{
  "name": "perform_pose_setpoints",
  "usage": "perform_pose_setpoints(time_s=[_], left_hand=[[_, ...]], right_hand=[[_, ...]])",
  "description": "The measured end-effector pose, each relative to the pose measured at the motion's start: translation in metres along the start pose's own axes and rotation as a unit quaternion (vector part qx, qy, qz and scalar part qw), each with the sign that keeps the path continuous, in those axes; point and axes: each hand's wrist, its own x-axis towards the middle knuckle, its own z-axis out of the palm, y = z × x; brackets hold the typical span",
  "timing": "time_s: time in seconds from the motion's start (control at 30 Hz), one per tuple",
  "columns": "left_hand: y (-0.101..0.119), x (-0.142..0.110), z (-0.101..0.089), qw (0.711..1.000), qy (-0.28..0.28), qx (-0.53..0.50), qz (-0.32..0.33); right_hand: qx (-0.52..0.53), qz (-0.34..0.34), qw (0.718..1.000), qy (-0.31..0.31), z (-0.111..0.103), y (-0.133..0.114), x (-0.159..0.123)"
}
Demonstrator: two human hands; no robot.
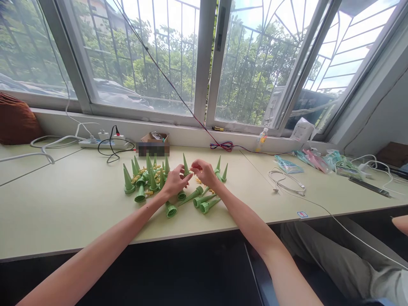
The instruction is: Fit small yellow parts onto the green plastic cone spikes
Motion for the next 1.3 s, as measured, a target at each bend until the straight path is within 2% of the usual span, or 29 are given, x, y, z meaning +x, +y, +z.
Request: perform_pose_setpoints(time_s=[0.3,0.73,1.0,1.3], left_hand=[[-0.004,-0.002,0.001,1.0,-0.006,0.011,0.021],[-0.005,0.0,-0.001,0.999,-0.004,0.019,0.04],[0.004,0.0,-0.002,0.999,0.015,-0.028,0.01],[0.005,0.0,-0.002,0.998,0.009,-0.053,-0.009]], right_hand=[[0.045,0.033,0.998,0.005,0.002,-0.002,-0.002],[-0.006,0.044,0.999,-0.002,0.003,-0.002,-0.001],[-0.004,-0.009,1.0,-0.029,-0.004,0.0,0.0],[0.028,0.006,0.999,-0.037,-0.005,0.002,0.0]])
